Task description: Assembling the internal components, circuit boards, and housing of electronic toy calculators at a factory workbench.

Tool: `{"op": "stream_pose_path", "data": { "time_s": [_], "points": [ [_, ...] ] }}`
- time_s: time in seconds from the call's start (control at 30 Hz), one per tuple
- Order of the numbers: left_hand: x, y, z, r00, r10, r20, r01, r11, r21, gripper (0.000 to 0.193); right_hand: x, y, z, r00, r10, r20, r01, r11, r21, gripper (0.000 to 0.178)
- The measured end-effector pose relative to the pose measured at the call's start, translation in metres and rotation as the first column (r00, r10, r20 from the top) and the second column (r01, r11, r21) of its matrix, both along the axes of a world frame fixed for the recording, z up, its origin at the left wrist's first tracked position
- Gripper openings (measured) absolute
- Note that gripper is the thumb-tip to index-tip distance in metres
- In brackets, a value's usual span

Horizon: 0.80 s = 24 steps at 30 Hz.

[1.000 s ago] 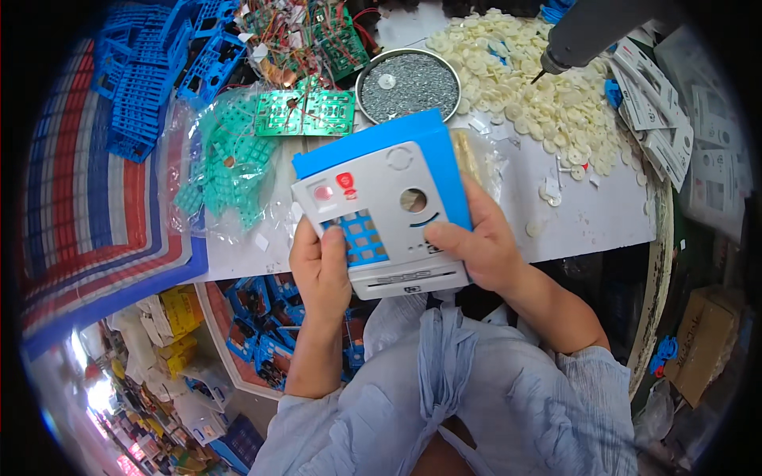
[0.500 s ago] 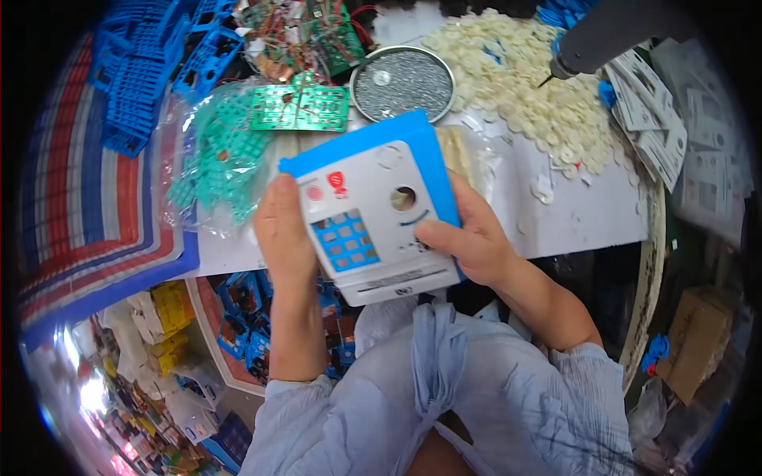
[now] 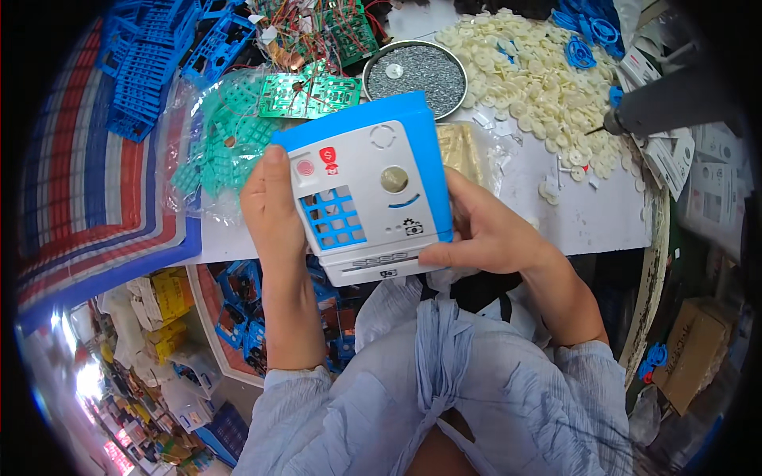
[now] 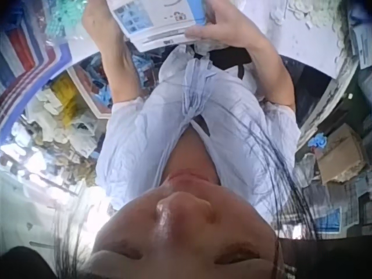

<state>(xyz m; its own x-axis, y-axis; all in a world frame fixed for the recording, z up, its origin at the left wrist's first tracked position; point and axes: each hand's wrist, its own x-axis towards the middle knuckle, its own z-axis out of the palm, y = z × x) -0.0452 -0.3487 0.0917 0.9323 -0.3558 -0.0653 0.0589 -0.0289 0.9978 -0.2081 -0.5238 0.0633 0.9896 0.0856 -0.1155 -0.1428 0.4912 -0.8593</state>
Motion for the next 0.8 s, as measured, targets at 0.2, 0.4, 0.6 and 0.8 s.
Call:
{"op": "stream_pose_path", "data": {
  "time_s": [0.2,0.4,0.6,0.8],
  "points": [
    [0.004,-0.001,0.002,0.997,-0.082,0.012,0.082,0.997,0.017,0.039,0.000,0.004,0.006,0.995,-0.083,-0.050,0.086,0.995,0.056,0.090],
    [-0.017,0.030,-0.018,0.968,-0.181,0.173,0.131,0.955,0.267,0.038,-0.003,0.004,0.003,0.981,-0.183,0.062,0.178,0.981,0.073,0.084],
    [-0.046,0.031,-0.013,0.957,-0.190,0.219,0.148,0.970,0.194,0.030,-0.007,0.011,0.004,0.985,-0.169,0.019,0.169,0.986,-0.001,0.081],
    [-0.050,0.038,-0.010,0.905,-0.289,0.312,0.209,0.941,0.266,0.023,-0.002,-0.019,0.019,0.943,-0.317,0.096,0.321,0.947,-0.022,0.056]
  ]
}}
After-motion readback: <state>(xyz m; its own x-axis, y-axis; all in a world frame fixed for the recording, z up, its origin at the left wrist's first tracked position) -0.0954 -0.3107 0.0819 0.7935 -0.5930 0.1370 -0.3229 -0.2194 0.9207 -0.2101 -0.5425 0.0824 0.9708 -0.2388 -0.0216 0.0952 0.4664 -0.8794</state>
